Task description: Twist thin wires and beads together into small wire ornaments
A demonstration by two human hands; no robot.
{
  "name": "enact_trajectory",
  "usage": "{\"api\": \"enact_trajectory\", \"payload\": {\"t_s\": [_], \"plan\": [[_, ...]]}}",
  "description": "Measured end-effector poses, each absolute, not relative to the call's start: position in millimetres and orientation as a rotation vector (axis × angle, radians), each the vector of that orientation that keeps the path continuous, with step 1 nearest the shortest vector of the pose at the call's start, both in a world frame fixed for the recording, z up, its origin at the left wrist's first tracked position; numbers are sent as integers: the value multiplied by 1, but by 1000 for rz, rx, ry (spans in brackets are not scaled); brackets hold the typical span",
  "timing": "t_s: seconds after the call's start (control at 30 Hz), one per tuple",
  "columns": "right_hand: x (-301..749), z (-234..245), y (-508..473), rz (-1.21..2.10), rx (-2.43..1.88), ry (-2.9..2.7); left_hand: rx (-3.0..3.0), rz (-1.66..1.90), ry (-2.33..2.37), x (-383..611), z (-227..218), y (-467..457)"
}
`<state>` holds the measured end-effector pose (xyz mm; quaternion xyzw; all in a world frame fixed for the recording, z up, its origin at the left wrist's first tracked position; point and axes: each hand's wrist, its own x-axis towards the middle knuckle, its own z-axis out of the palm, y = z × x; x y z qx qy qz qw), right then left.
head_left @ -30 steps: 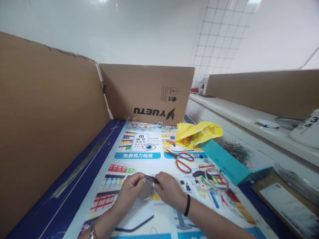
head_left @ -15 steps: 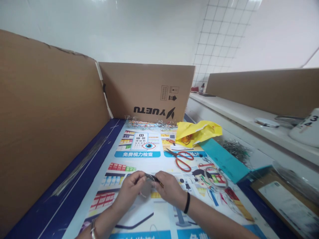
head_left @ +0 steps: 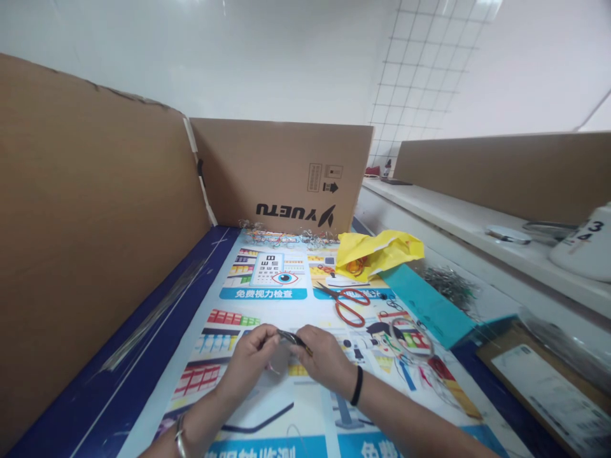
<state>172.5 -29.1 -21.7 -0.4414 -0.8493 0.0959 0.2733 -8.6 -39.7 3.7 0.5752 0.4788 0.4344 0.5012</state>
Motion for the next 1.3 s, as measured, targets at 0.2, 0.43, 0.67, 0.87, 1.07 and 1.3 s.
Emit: {"api": "enact_trajectory", "payload": {"t_s": [0.2, 0.43, 0.67, 0.87, 1.07, 1.3], "plan": [[172, -23, -31, 209, -1218, -2285, 1336, 1019, 1096, -9, 3, -40], [171, -22, -31, 203, -1225, -2288, 1261, 1012, 1001, -11, -2, -38], [172, -23, -31, 186, -1217, -2291, 1276, 1001, 995, -12, -4, -37], [172, -23, -31, 171, -1219, -2279, 1302, 984, 988, -11, -2, -38], [171, -24, -31, 170, -1221, -2280, 1316, 992, 989, -10, -1, -39], [172, -25, -31, 170, -1193, -2294, 1370, 1005, 1096, -10, 1, -40]]}}
